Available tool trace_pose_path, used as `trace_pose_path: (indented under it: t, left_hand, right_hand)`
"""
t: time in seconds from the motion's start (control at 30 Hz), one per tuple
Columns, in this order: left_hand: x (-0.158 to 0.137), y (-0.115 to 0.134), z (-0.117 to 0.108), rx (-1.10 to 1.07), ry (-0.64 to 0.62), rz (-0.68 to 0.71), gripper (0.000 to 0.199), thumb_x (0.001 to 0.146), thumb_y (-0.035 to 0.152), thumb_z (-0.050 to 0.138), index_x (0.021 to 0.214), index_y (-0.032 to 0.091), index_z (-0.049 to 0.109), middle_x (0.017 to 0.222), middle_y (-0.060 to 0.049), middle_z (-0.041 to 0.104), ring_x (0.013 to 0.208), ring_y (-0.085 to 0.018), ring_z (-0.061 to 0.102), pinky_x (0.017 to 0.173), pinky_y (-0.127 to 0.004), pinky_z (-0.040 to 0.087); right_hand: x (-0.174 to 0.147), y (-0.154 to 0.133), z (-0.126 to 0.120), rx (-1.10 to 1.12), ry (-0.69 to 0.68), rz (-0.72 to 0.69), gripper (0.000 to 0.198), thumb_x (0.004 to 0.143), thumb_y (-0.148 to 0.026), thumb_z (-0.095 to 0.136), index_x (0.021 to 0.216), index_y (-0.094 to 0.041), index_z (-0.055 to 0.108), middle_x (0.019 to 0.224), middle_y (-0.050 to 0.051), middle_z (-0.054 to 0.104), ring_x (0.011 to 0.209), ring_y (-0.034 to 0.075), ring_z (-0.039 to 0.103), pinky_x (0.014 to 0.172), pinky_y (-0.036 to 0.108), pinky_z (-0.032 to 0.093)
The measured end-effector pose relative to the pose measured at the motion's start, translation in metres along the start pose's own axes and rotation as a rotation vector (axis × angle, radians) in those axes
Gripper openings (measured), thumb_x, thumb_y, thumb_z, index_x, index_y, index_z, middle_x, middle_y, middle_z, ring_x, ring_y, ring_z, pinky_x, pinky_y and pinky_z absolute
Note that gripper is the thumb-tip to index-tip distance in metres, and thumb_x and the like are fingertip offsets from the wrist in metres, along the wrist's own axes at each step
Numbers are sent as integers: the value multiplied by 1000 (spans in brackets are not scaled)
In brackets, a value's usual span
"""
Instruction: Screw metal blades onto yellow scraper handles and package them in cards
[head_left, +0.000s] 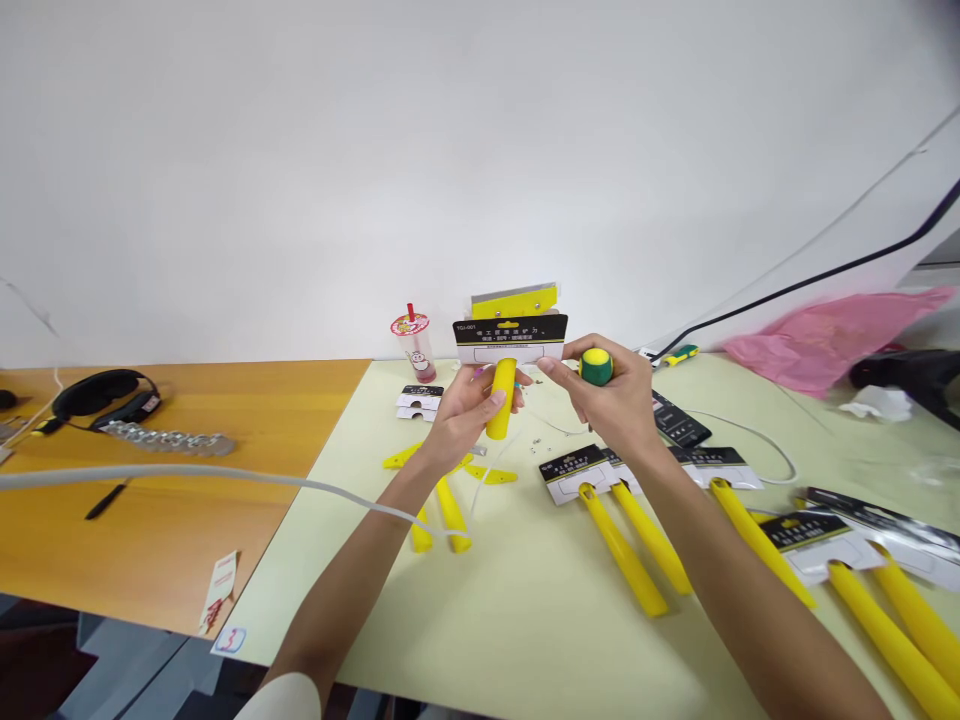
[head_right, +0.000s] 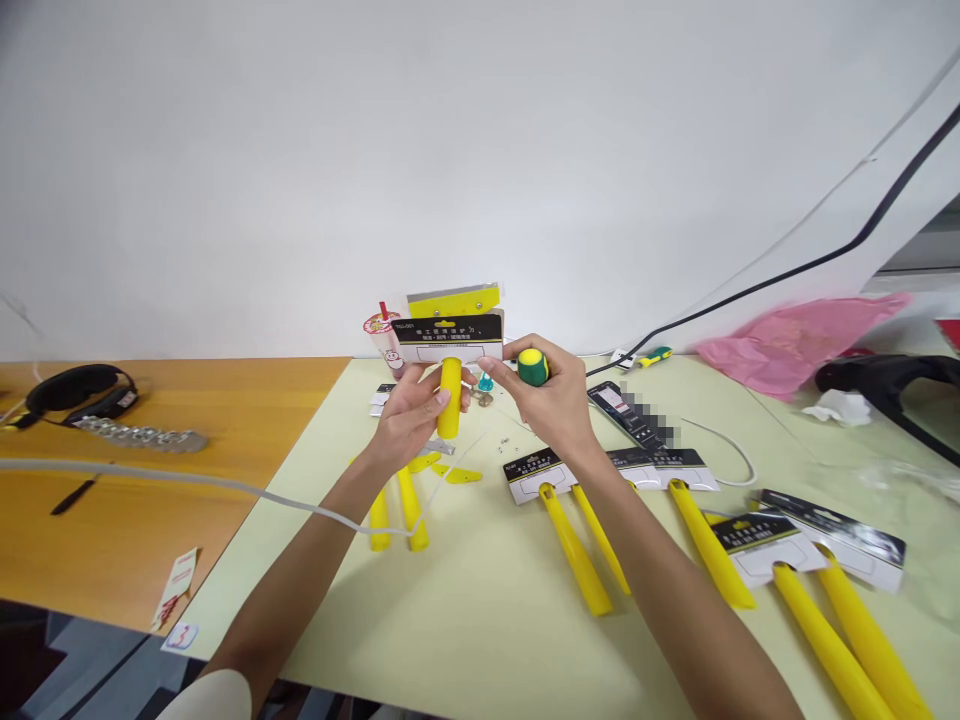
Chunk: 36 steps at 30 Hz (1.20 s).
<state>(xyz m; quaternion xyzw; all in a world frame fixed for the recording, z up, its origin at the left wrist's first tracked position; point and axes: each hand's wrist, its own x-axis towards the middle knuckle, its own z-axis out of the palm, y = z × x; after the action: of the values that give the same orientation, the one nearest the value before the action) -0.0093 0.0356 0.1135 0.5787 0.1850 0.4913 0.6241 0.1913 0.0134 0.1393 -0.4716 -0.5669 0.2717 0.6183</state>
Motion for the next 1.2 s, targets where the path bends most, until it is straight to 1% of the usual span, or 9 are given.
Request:
trace_pose_path:
  t: [0.3,0.53,0.7,0.8,0.93,1.0,1.07,1.13,1.2]
  left_hand:
    - [0,1,5,-41,-14,-37,61,82,41,91,131,27,57,123,-11,72,88,-19,67,82,-38,53]
    - [0,-4,12,-51,95,-58,40,93,46,83,118,23,61,119,-10,73,76,-12,60,68,-30,49]
    - [3,-9,14,-49,203,-44,42,95,57,79,105,19,64,104,-8,74,69,-11,59,59,-27,46]
    - [4,-8,13,-34,277,-2,47,95,64,76,98,19,62,100,-8,74,66,-10,58,56,-26,45]
    - [3,-6,11,26,349,51,46,97,65,72,95,20,62,95,-6,74,64,-10,60,55,-26,46]
    - [2,-5,11,37,376,46,47,96,65,73,93,19,63,93,-6,75,66,-11,63,56,-26,48]
    - [2,-4,11,26,396,35,49,94,66,75,93,19,63,94,-6,75,67,-12,64,57,-27,49]
    - [2,-3,11,11,408,22,50,92,67,77,92,19,63,93,-6,75,65,-12,63,56,-27,50]
    - [2,-2,10,-9,406,-2,51,93,69,75,94,19,63,88,-5,73,66,-13,64,57,-28,54]
  right_hand:
    - [1,4,1,71,30,41,49,77,-66,92,77,-26,64,46,-8,46,37,10,37,39,30,28]
    - [0,7,5,99,11,70,47,78,-60,93,81,-25,62,49,-9,47,37,9,37,38,28,27]
    - [1,9,6,131,-10,131,56,72,-58,98,100,-27,61,80,-5,70,38,6,40,34,25,27]
    - [3,12,6,58,-114,208,64,72,-65,95,112,-27,62,86,-2,75,43,7,43,35,25,29]
    - [3,12,11,-109,-331,136,49,83,-69,84,92,-21,75,85,4,78,60,13,57,49,26,42]
    - [1,11,15,-104,-447,95,45,88,-66,80,87,-22,79,88,6,80,77,19,67,62,28,49]
    - [-2,10,19,-73,-527,115,42,91,-64,77,87,-22,81,90,7,82,86,21,69,67,28,51]
    - [-6,10,22,-70,-556,183,44,92,-65,75,90,-21,81,89,7,82,71,17,63,56,26,46]
    - [-8,11,23,-81,-557,266,46,90,-66,76,98,-21,79,81,3,78,52,11,46,43,25,34]
